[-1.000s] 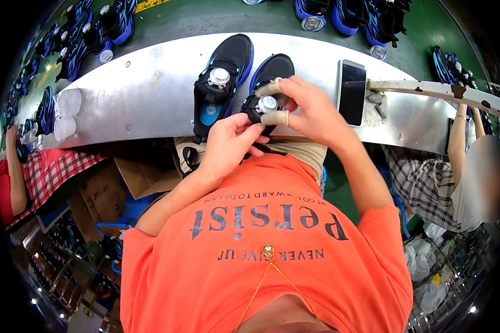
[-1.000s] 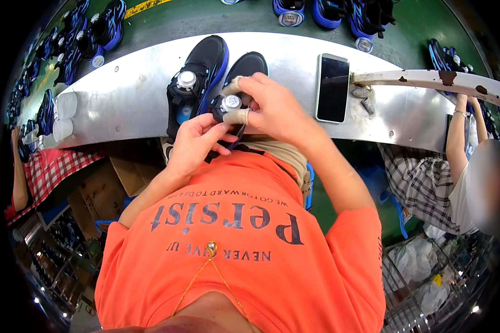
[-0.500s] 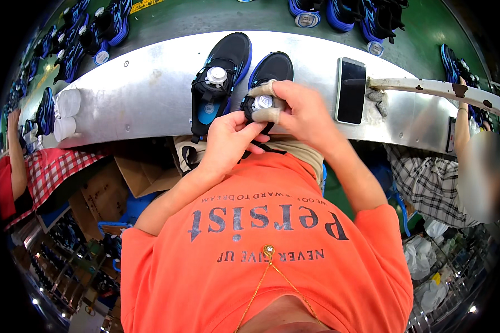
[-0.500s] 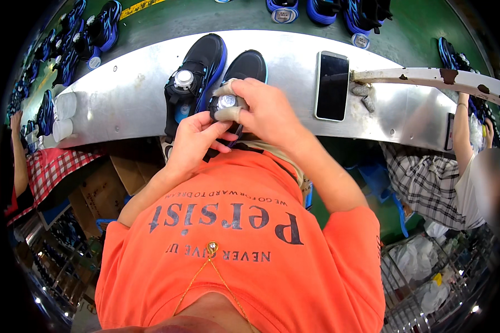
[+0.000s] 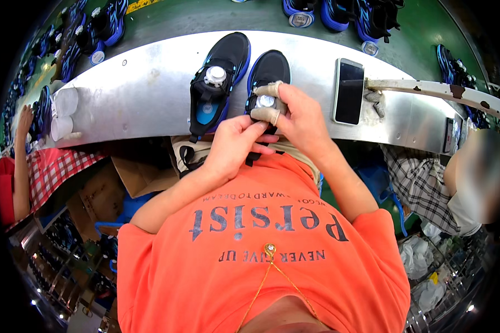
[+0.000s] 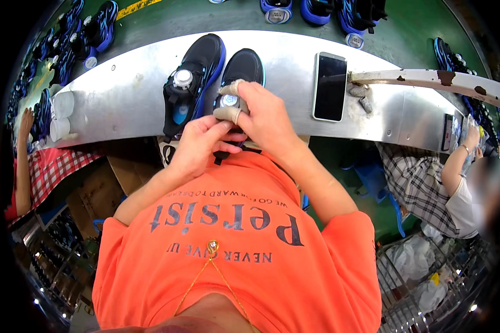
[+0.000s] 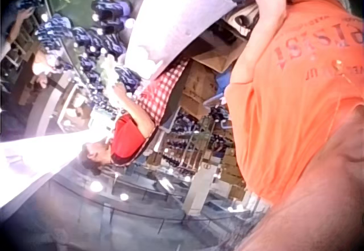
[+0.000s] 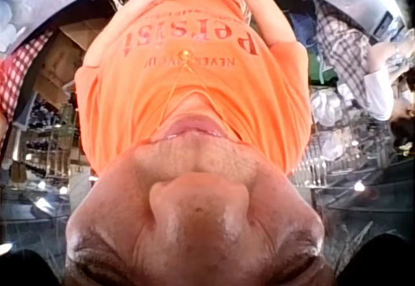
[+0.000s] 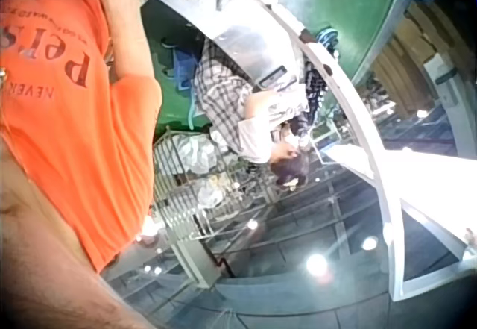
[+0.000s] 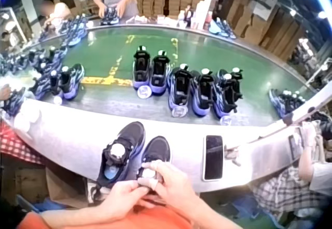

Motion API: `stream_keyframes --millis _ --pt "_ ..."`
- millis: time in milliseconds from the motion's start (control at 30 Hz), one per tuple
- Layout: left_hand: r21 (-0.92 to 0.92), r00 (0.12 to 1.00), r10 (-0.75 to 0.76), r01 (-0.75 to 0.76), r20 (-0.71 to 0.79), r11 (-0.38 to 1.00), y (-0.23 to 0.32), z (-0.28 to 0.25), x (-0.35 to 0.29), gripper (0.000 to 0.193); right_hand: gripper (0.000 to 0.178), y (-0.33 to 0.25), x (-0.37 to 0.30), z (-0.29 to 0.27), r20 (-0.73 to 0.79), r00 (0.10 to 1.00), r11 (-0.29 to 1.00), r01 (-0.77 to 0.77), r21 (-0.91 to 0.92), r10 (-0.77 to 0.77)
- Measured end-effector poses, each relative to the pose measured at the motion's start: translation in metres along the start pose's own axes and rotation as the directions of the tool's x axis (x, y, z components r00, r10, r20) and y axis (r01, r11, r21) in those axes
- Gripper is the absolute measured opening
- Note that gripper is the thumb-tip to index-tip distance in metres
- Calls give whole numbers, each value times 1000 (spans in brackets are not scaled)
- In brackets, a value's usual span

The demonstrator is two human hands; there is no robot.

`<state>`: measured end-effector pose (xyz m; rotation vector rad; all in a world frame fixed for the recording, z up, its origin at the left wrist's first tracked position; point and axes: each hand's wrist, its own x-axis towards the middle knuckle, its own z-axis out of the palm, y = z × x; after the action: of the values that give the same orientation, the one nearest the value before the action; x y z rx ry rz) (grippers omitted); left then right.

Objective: The person pulls on the components of shoes, including the tongue and the rotating lace dial, before placing them onto a conveyor belt.

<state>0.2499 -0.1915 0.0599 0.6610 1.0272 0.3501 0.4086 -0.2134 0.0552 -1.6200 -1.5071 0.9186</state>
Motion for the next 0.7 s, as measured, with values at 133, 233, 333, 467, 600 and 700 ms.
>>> stream_keyframes --millis 133,233,333,467,600,700 --pt "422 969 -211 139 129 896 40 -16 -21 23 21 13 31 -31 261 965 994 -30 105 1" --pt "744 922 387 -272 20 610 81 -39 -23 23 28 33 77 -42 110 994 988 23 -153 -6" --pt "899 677 716 -404 170 169 90 -51 17 25 36 56 134 -7 16 982 956 189 -222 -191" --pt "684 841 343 -540 419 490 95 -65 29 24 37 37 169 55 275 960 969 112 -219 -49" --pt "819 809 495 -496 316 290 93 -66 15 37 37 50 172 80 259 949 949 239 -208 -182" --pt "787 857 392 -482 333 385 88 -78 22 44 38 52 174 88 217 954 933 258 -251 -206"
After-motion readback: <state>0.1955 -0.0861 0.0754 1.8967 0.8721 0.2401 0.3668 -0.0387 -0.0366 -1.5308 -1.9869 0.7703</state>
